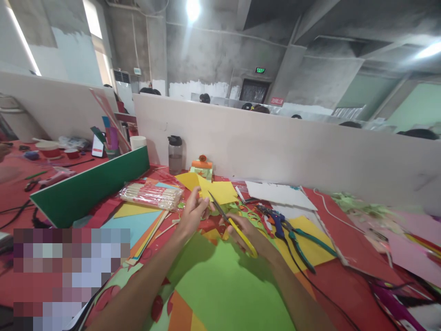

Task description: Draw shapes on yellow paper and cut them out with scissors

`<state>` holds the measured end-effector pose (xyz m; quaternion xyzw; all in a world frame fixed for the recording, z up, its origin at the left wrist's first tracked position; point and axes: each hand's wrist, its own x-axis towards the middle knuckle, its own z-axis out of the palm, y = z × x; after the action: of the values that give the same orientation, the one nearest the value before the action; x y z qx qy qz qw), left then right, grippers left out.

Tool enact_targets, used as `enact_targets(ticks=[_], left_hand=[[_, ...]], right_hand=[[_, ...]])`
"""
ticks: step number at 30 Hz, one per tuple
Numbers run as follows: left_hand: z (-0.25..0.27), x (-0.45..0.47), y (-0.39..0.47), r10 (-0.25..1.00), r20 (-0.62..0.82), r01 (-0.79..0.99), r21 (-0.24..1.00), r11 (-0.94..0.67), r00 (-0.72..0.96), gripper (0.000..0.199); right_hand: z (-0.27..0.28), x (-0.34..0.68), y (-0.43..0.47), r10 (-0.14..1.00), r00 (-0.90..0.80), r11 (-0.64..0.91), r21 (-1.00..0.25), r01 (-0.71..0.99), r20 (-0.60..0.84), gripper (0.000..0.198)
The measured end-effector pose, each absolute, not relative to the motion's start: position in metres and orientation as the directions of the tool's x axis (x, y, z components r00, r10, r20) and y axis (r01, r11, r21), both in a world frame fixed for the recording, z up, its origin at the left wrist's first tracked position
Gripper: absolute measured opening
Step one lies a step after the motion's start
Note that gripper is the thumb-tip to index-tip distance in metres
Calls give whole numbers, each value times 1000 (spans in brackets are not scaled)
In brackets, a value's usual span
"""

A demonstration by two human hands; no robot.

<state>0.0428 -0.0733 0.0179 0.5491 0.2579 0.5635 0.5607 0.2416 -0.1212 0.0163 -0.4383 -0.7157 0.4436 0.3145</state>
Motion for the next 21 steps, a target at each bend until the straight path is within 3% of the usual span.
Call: enact_targets(ticks=[9,21], left_hand=[[18,41,-74,918,289,-378,909,-175,270,40],[24,41,-80,901,288,-311,932,-186,326,40]], right_hand=[[20,246,-121,884,-467,195,-919,344,12,60],[32,246,-127,903,-429,180,-897,403,-11,50]])
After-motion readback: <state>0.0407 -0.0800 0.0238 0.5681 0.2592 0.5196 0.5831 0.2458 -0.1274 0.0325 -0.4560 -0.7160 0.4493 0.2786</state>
